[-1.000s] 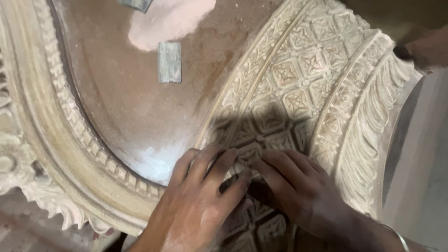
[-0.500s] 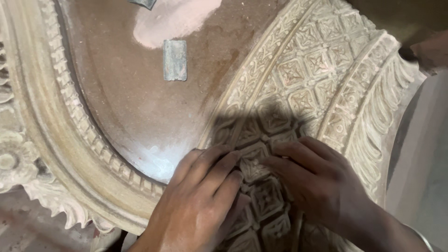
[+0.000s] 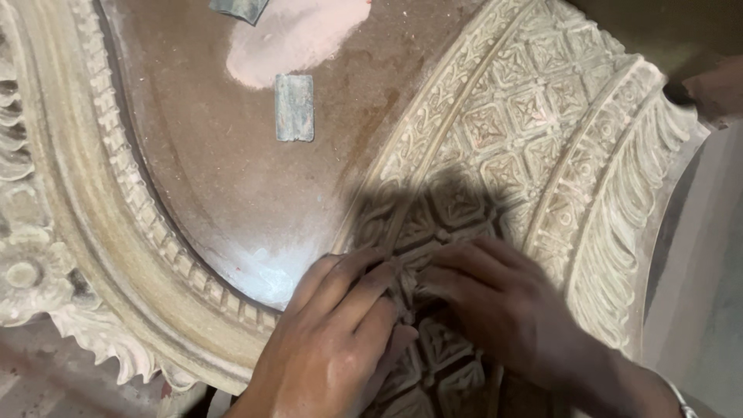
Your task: The person sands the surface of a large ornamental panel using a small sanding block. The hands move methodically across the raised geometric patterns and borders, smoothing the surface. The panel rests on a workbench with sandpaper and a pink powder nearby.
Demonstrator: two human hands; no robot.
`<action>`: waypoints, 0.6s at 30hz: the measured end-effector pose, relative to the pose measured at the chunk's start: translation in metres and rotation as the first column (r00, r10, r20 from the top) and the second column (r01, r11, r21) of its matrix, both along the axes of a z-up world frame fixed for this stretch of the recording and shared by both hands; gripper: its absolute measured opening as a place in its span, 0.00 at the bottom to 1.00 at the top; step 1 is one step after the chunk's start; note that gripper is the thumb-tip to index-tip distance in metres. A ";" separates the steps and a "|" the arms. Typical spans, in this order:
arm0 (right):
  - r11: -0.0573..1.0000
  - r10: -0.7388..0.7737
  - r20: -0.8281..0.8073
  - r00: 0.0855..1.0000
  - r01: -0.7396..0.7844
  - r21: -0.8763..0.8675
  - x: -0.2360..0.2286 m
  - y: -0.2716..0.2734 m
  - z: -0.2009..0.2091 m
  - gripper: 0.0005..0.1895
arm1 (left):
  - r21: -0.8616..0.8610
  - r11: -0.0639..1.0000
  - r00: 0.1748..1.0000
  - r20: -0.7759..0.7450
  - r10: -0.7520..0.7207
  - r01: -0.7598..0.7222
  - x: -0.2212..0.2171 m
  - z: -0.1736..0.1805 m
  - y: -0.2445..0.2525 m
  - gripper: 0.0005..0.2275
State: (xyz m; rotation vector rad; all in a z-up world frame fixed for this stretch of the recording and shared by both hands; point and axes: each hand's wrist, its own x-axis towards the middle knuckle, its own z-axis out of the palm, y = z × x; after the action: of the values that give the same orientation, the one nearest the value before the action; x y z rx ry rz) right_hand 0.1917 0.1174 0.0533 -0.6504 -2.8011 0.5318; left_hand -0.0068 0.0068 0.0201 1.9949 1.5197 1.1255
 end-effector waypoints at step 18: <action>0.985 -0.025 -0.109 0.994 0.043 0.169 -0.008 0.040 -0.030 0.11 | -0.135 0.991 0.924 -0.379 -0.047 -0.005 0.007 -0.019 -0.004 0.32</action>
State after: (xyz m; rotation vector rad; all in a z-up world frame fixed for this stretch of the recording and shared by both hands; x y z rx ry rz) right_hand 0.1841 0.1573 0.0236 -0.6137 -2.6923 0.3058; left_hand 0.0004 0.0027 0.0010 2.2209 1.7001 0.6256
